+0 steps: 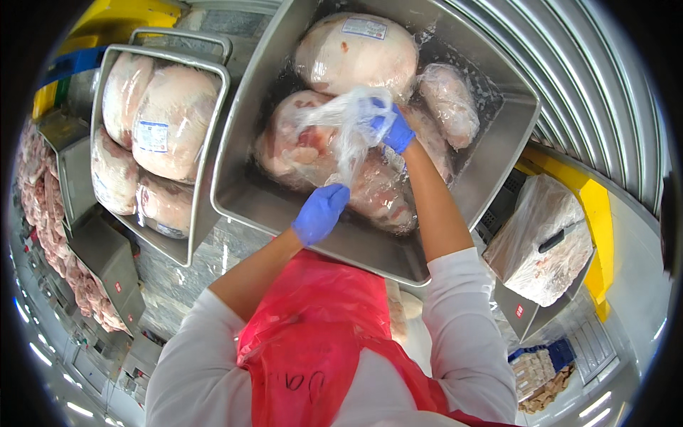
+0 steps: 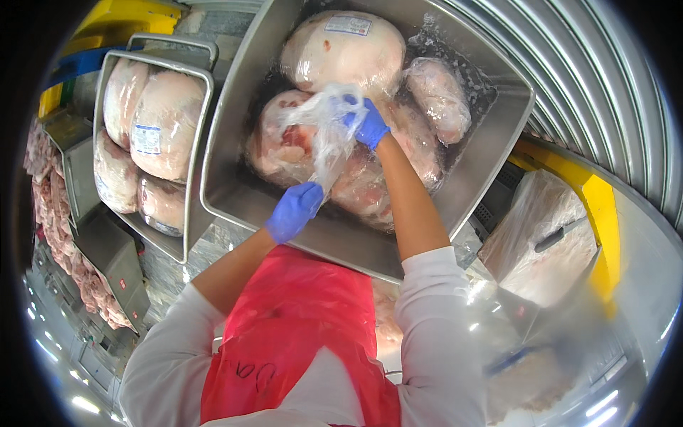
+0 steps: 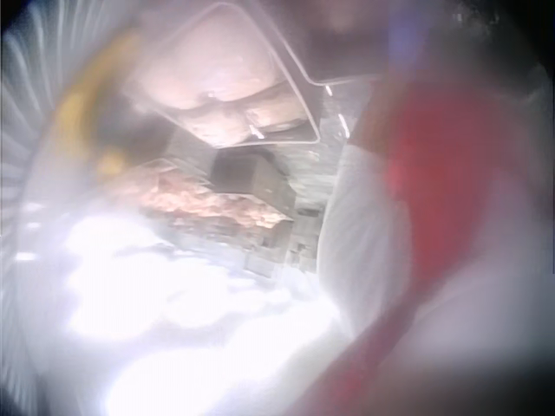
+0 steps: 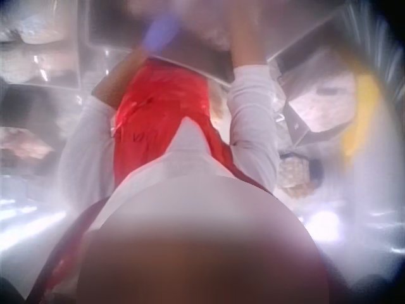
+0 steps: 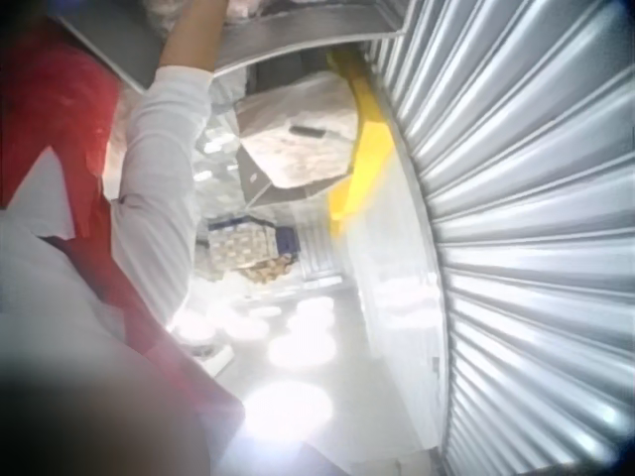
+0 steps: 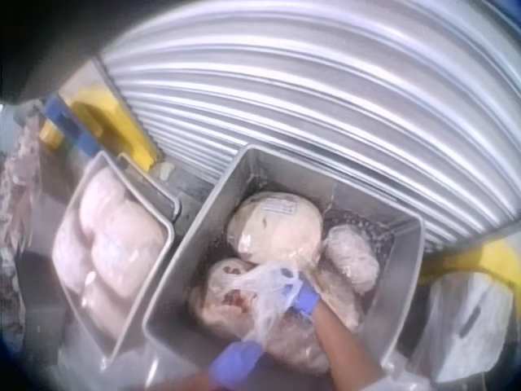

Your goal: The person removes vacuum-sealed packages of meat from a metal bin, opens the plastic, and places the meat into another bin. The person repeats this process for multiple packages, handling each one individually.

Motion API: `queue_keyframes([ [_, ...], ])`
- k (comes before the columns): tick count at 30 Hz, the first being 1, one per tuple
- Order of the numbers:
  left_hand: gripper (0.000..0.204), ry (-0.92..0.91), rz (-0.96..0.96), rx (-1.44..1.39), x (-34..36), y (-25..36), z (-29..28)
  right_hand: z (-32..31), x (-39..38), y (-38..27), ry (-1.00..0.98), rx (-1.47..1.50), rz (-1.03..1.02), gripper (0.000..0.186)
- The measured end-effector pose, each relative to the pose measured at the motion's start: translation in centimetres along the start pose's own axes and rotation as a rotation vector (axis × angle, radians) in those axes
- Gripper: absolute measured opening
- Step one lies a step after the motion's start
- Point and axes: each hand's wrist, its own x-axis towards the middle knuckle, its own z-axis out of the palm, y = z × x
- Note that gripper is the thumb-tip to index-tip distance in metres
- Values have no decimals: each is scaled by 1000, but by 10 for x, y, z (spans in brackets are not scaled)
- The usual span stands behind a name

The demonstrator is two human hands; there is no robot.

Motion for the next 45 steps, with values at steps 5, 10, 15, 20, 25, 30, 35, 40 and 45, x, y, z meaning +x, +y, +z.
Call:
queue_keyframes([
  [5, 25, -62, -25, -288, -74, 120, -36, 3, -14, -81, -29, -223, 276, 33],
  [10, 32, -53, 60, -697, -80, 170, -61, 35, -94, -112, 156, 181, 124, 55],
  [15, 33, -168, 124, -725, -39, 188, -32, 137, -100, -143, 440, -336, -40, 63],
  [20, 24, -225, 404, -492, 16, 195, -30, 125, -48, -47, 839, -170, 49, 24],
  [25, 20, -105, 572, 28, 80, 193, -68, 55, -85, -62, 833, 395, 204, 16],
  [30, 49, 194, 695, 946, 63, -10, -70, 93, -121, -104, 791, 279, 167, 23],
  [35, 31, 199, 390, 805, 7, -52, -40, 123, -128, -141, 778, 320, -14, 20],
  [40, 26, 235, 261, 259, 4, -104, 5, 118, -94, -173, 627, 602, 53, 19],
  [45, 25, 227, 335, 11, -26, -26, -32, 80, -53, -212, 674, 768, 53, 16],
])
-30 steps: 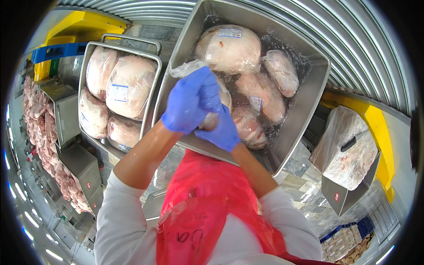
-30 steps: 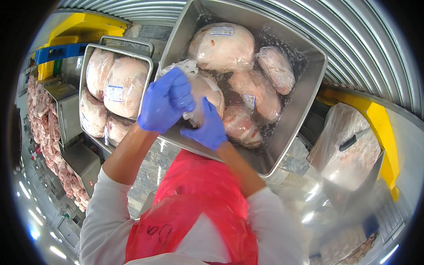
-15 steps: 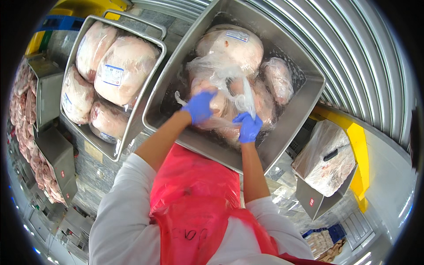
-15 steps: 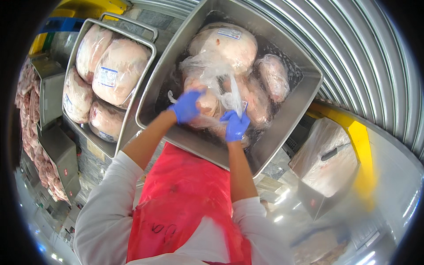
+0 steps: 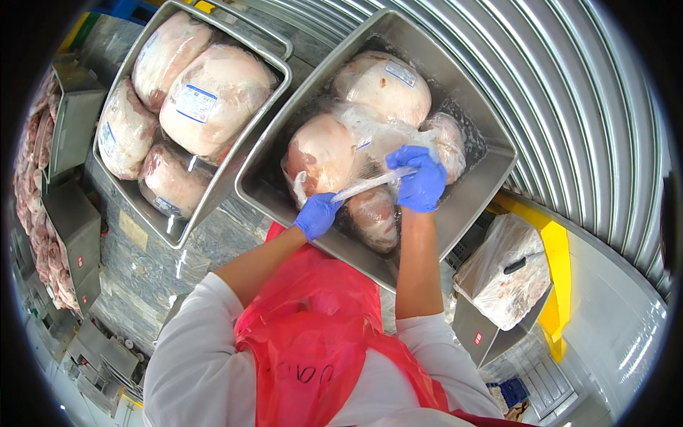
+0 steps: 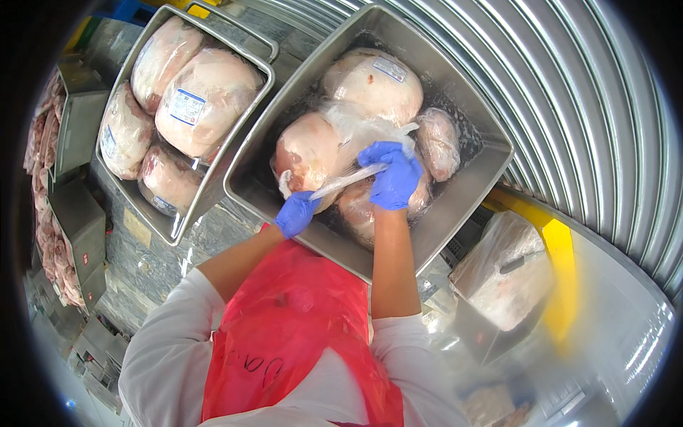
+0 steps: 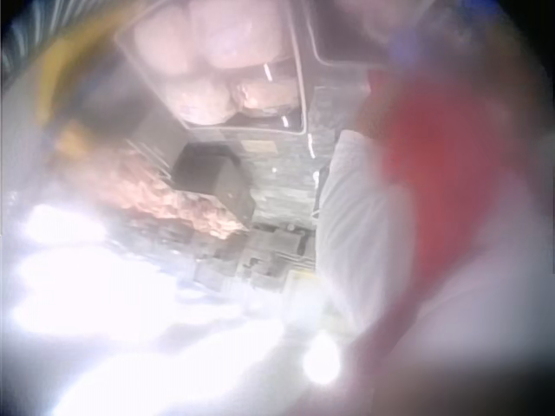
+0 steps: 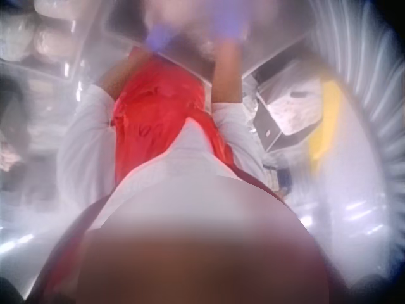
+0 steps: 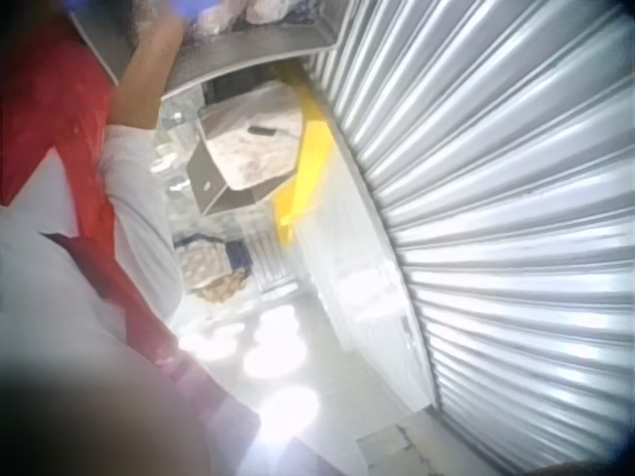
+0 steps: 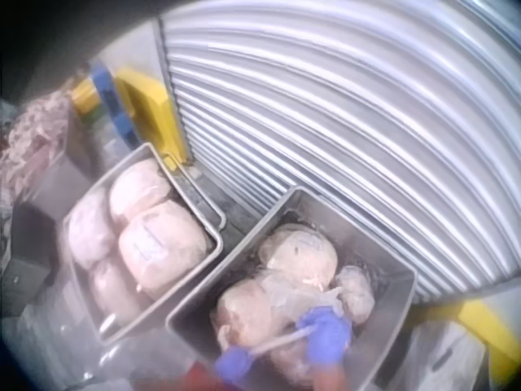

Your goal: The person removes vacuum-sealed packages of meat from a metal bin, opens the plastic, and places the meat into another bin. The person repeats this process for multiple packages, handling each one individually.

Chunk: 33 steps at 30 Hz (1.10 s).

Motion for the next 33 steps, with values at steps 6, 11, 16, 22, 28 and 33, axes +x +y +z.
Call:
queue_keyframes([
  [6, 26, -226, -37, 310, -38, 92, -11, -9, -24, -53, -217, -243, -496, 10],
  [11, 33, -448, 35, 464, -64, 145, 8, -66, -86, -101, -88, -653, -807, 10],
  [16, 27, -602, 269, 462, -79, 196, 25, -64, -152, -158, 152, -1154, -976, 16],
  [22, 29, -870, 412, 354, -93, 254, 50, -12, -227, -231, 721, -730, -1181, 17],
  [28, 34, -464, 714, -62, -61, 187, 105, -46, -264, -267, 714, -1028, -1429, 17],
  [33, 39, -647, 305, 800, 22, 13, 89, -109, -327, -313, 1065, -1255, -1333, 17],
])
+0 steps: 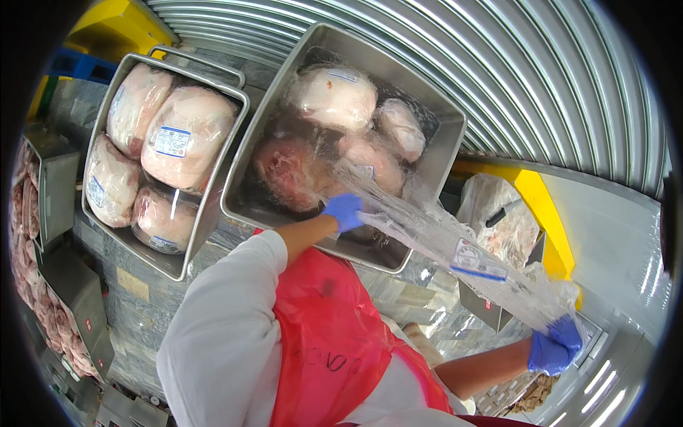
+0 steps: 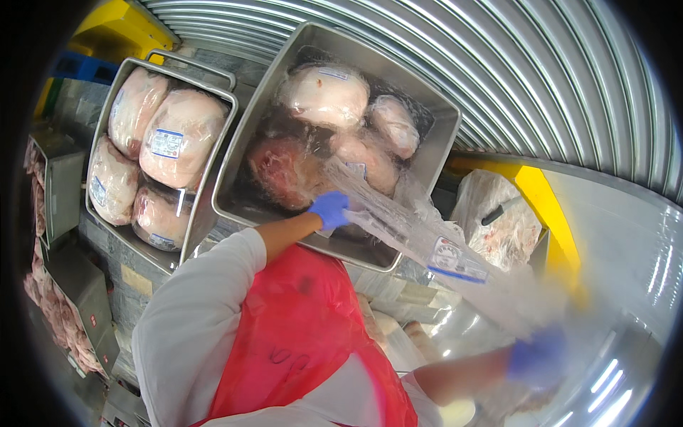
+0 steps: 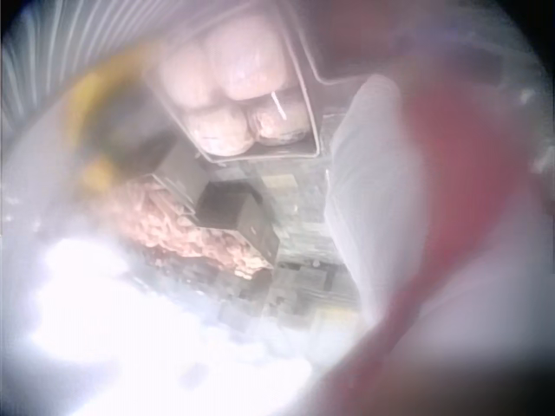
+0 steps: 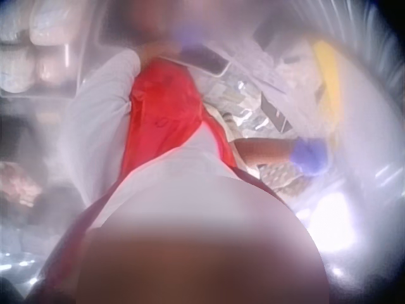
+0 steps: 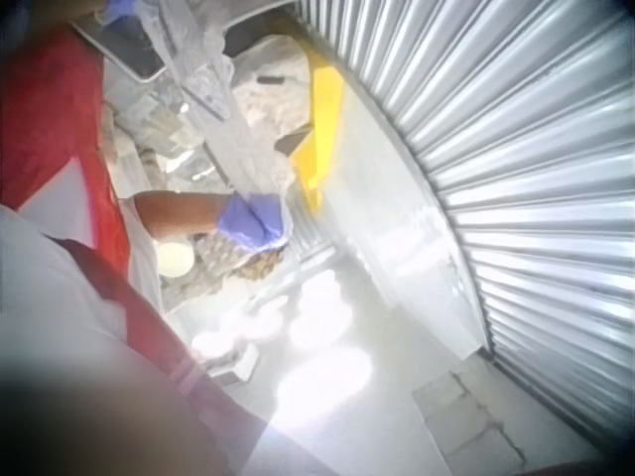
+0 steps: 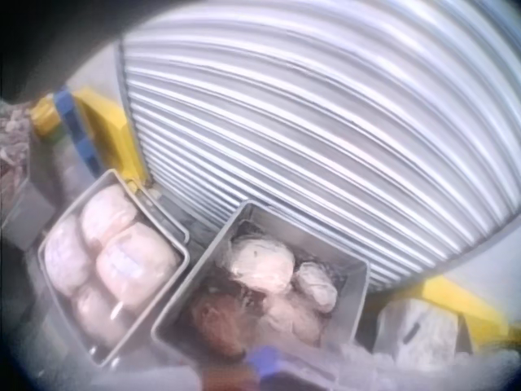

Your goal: The person removes vacuum-sealed packages of meat from a metal bin, opens the plastic, and places the meat into another bin. The person repeats this process for multiple packages, handling each one individually.

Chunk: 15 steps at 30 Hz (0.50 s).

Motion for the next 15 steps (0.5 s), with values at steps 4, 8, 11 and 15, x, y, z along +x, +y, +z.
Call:
queue_keyframes([
  [4, 49, -160, -37, 381, 5, -115, 52, -14, -3, -4, 57, -176, 17, 18],
  [8, 54, -400, -237, 249, -13, -95, 15, -53, 6, 65, 0, -624, -154, 15],
  [11, 56, -256, -356, 119, -33, -76, -12, -73, 9, 114, -2, -774, -194, 14],
  [15, 46, -131, -122, 259, -76, -62, -44, -75, -7, 167, 116, -203, 156, 13],
])
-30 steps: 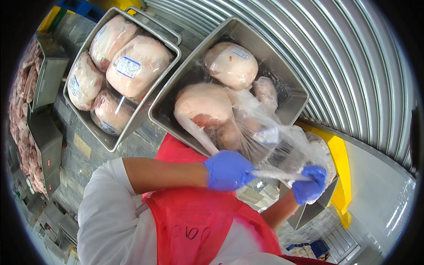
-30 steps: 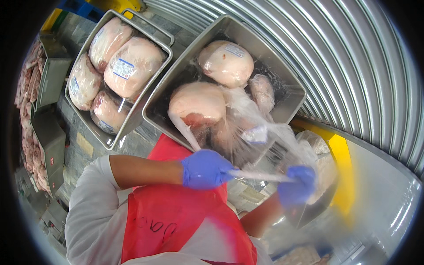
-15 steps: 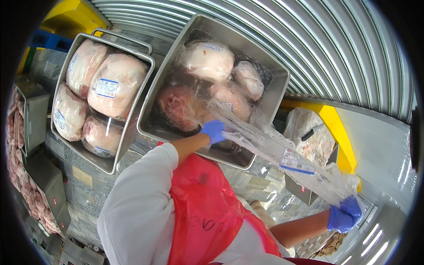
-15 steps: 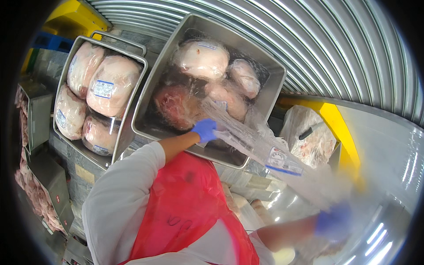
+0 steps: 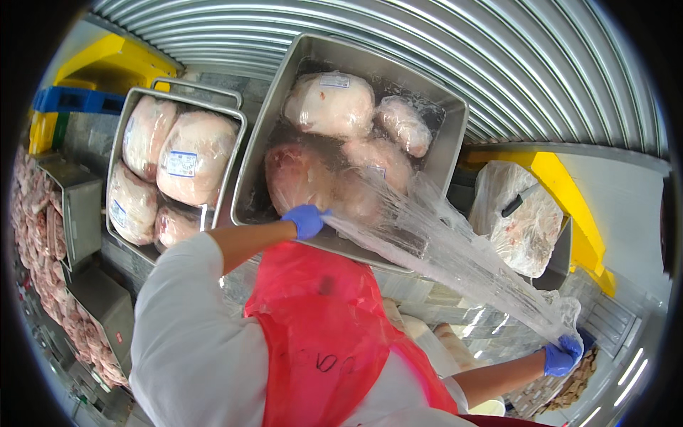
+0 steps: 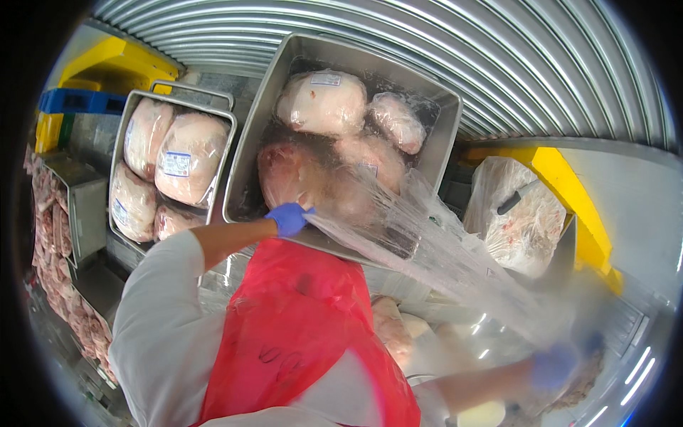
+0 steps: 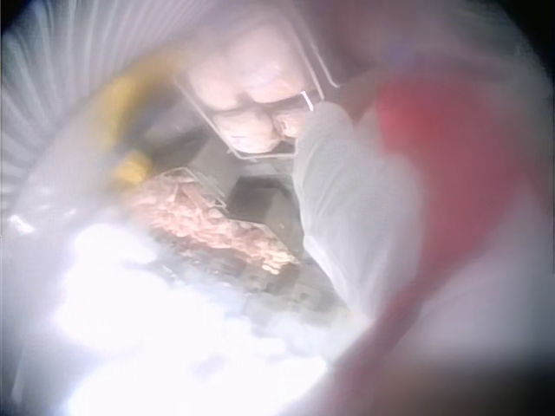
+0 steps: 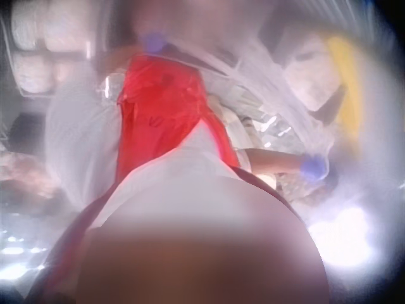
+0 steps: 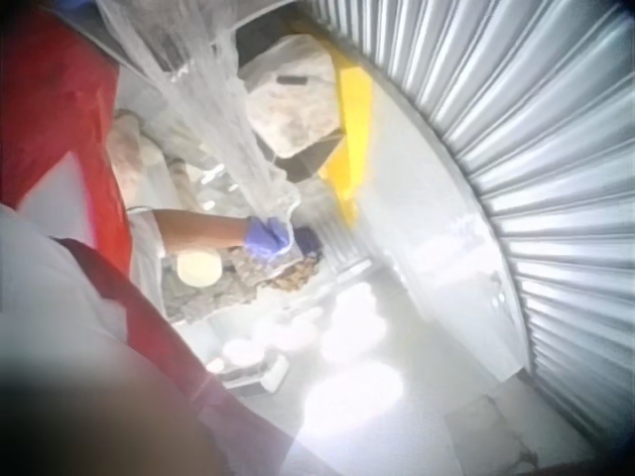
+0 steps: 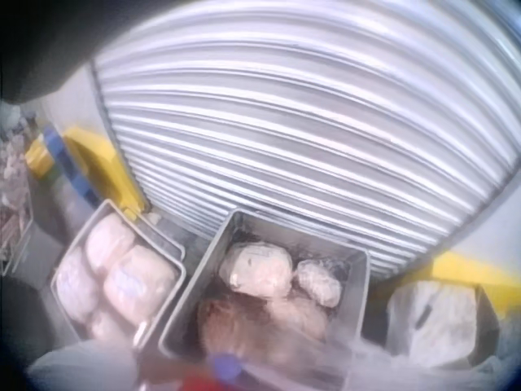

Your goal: The person removes vacuum-sealed packages of meat from a metal bin, opens the plastic, and places the meat into another bin. The person repeats this process for multiple packages, handling each one individually.

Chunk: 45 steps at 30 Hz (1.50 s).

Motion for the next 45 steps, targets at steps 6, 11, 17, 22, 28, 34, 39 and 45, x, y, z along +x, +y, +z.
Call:
queue_keyframes([
  [6, 22, 371, 376, 82, 26, 32, -182, 6, -67, 70, -87, -138, 46, 14],
  [11, 24, 445, -138, -274, 16, 10, -204, 61, -126, 19, -323, 402, 785, 10],
  [17, 23, -111, 82, 342, -65, -85, -110, 72, -215, 27, -1056, 55, 985, 25],
  [22, 27, -473, -57, 529, -109, -17, -101, 66, -257, 9, -1430, -324, 652, 40],
  [28, 34, -344, 54, 243, -105, 65, -110, 126, -300, -103, -1480, 163, 131, 72],
  [34, 41, -287, 39, -82, -66, 185, -148, 162, -392, -209, -1726, 1024, -108, 61],
  [39, 31, -236, 223, -429, -59, 167, -138, 129, -419, -213, -1738, 1200, 449, 47],
  [45, 61, -361, 714, -97, 22, 98, -104, 74, -339, -207, -1860, 825, 734, 50],
])
